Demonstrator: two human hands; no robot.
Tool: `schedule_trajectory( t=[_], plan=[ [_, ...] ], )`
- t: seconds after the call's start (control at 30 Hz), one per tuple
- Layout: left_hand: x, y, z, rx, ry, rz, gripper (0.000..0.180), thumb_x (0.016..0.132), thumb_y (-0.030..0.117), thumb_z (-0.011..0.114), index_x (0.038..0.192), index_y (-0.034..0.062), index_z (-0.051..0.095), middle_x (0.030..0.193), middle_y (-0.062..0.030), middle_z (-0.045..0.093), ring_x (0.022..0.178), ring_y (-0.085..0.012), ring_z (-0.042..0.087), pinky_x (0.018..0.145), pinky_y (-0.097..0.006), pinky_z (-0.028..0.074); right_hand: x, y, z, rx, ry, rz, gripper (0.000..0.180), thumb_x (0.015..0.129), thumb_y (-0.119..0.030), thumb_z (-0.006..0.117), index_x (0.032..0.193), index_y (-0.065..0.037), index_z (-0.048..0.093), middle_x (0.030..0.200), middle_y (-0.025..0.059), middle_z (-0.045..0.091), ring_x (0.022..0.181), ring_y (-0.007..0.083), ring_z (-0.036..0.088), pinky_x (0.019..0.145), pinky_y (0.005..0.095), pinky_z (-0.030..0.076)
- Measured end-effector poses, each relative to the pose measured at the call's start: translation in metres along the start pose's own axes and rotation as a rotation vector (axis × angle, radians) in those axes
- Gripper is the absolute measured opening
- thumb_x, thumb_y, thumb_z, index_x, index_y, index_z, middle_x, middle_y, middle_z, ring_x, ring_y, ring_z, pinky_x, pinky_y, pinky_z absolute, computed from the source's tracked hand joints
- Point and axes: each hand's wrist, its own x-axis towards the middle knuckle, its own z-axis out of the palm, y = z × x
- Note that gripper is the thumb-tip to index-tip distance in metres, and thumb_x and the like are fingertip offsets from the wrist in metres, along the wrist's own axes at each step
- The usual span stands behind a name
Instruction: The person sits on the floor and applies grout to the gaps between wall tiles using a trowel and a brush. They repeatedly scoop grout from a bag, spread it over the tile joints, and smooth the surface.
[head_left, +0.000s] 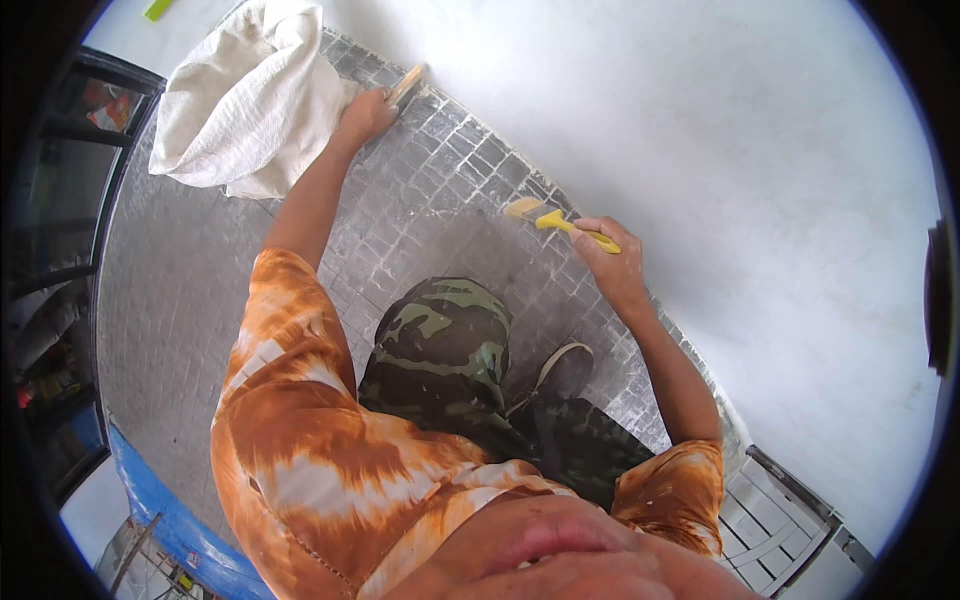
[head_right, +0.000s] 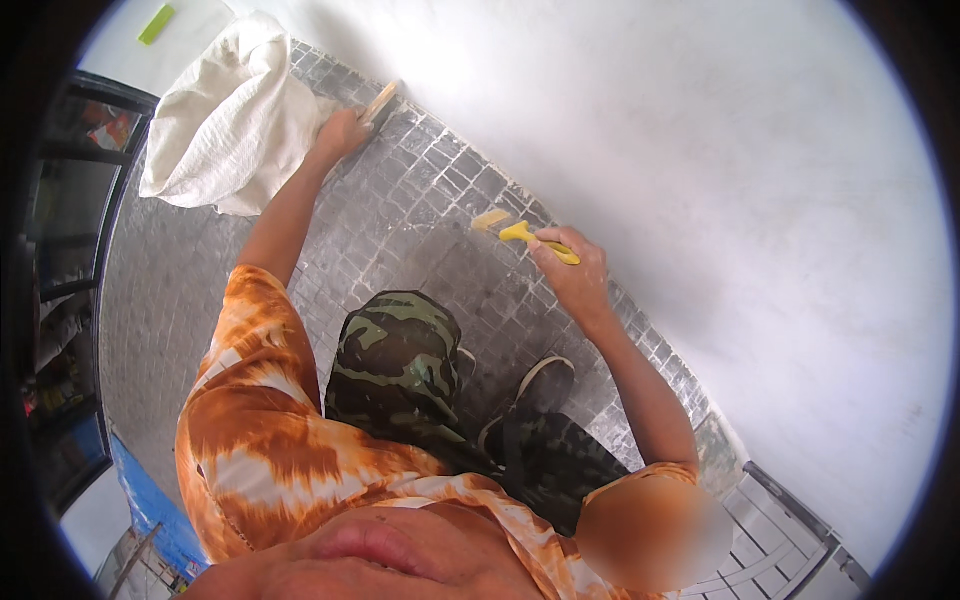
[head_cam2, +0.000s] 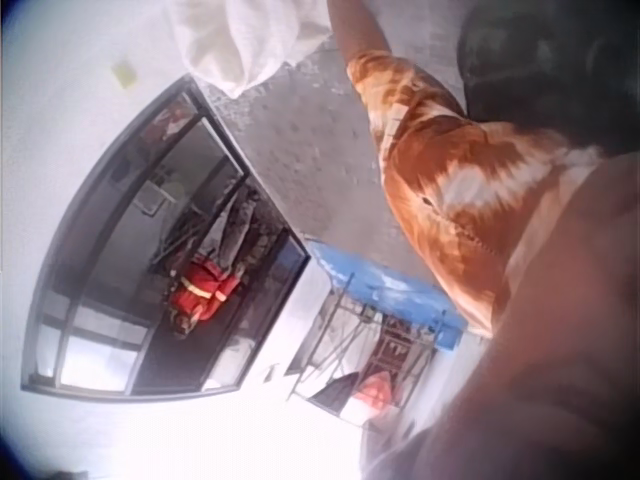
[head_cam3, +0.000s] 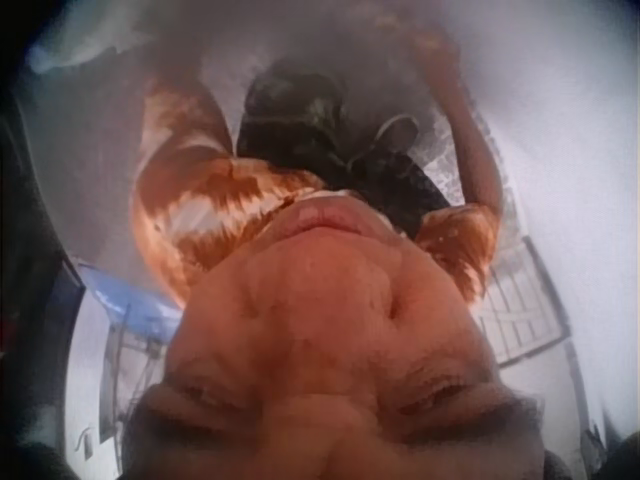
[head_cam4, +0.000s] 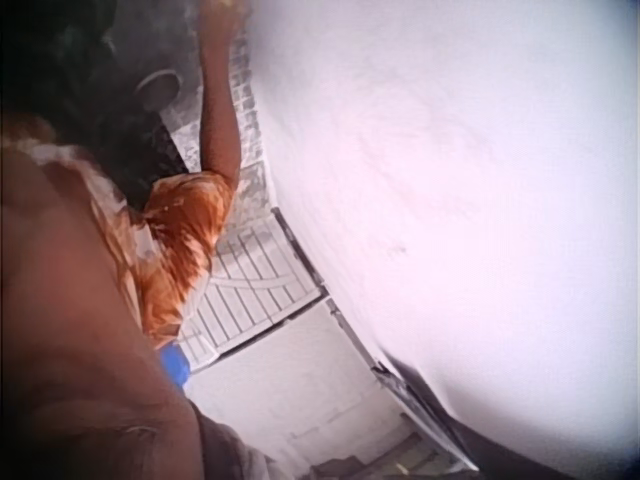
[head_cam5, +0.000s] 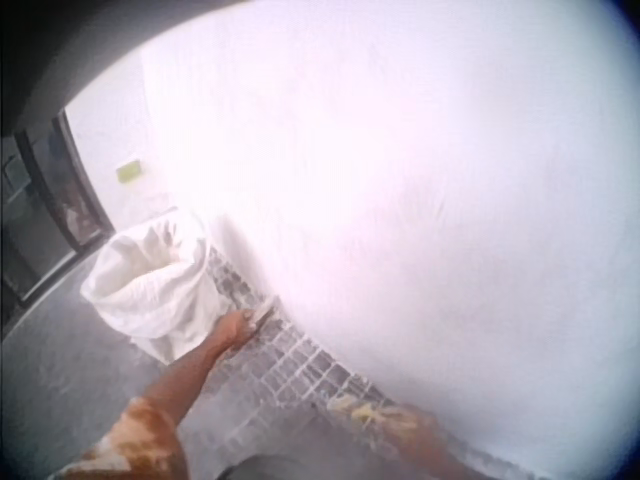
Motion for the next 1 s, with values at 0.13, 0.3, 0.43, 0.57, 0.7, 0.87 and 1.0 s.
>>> schedule_trajectory(
  t=[0.13,0.3,0.43,0.57,0.7,0.87,1.0],
  plan=[
    [0.002,-0.002,-0.006,-0.009,-0.047,0.096,0.038,0.088,0.021,0.061,0.121,0.0039,0.065,0.106,-0.026,0.069,0.101,-0.0422,0.066,0.092,-0.049,0.05,0.002,-0.003,-0.001,0.069,-0.003,0.061,0.025,0.09,-0.019,0.07,0.103,0.002,0.07,0.084,0.0059,0.068,0.073,0.0117,0.065,0.065,0.0254,0.051],
    [-0.015,-0.006,-0.005,-0.032,0.007,0.104,0.035,0.089,0.021,0.061,0.119,0.0043,0.065,0.103,-0.0258,0.069,0.1,-0.0419,0.066,0.091,-0.049,0.05,0.006,-0.005,0.002,0.105,0.003,0.109,0.028,0.09,-0.019,0.07,0.105,0.004,0.07,0.089,0.0072,0.068,0.075,0.0122,0.066,0.067,0.0253,0.054],
    [-0.009,0.002,-0.001,-0.045,0.022,0.135,0.033,0.089,0.02,0.061,0.117,0.004,0.066,0.1,-0.0255,0.069,0.097,-0.0421,0.066,0.089,-0.049,0.051,0.009,-0.007,0.006,0.082,-0.013,0.122,0.028,0.09,-0.02,0.07,0.105,0.004,0.07,0.091,0.0077,0.068,0.077,0.0129,0.066,0.07,0.0258,0.057],
    [0.003,0.006,-0.006,-0.051,-0.076,0.222,0.032,0.088,0.019,0.062,0.116,0.0048,0.066,0.099,-0.0255,0.069,0.096,-0.0423,0.066,0.087,-0.05,0.051,0.009,-0.007,0.007,0.118,-0.053,0.06,0.028,0.091,-0.02,0.069,0.106,0.004,0.07,0.09,0.0073,0.068,0.076,0.0125,0.067,0.069,0.0253,0.057],
    [0.004,0.007,-0.005,0.037,0.034,0.059,0.03,0.087,0.018,0.062,0.113,0.0036,0.068,0.1,-0.0264,0.069,0.096,-0.0426,0.066,0.088,-0.05,0.051,0.008,-0.006,0.006,0.107,-0.025,0.096,0.027,0.091,-0.018,0.069,0.106,0.004,0.07,0.092,0.0083,0.067,0.077,0.0126,0.067,0.069,0.0256,0.057],
    [0.004,0.014,0.008,-0.097,0.061,0.058,0.03,0.085,0.019,0.061,0.108,0.0006,0.069,0.099,-0.028,0.069,0.098,-0.0429,0.066,0.089,-0.05,0.052,0.007,-0.002,0.009,0.095,0.005,0.142,0.026,0.091,-0.016,0.069,0.107,0.004,0.069,0.092,0.0083,0.067,0.077,0.0129,0.067,0.069,0.0254,0.057],
    [-0.007,0.033,0.018,-0.117,-0.03,0.022,0.031,0.083,0.022,0.064,0.103,-0.001,0.07,0.097,-0.0285,0.069,0.096,-0.0436,0.067,0.088,-0.05,0.052,0.005,0.003,0.011,0.11,0.009,0.099,0.028,0.089,-0.02,0.069,0.105,0.003,0.07,0.088,0.0079,0.068,0.07,0.0123,0.066,0.066,0.0258,0.054]
  ],
)
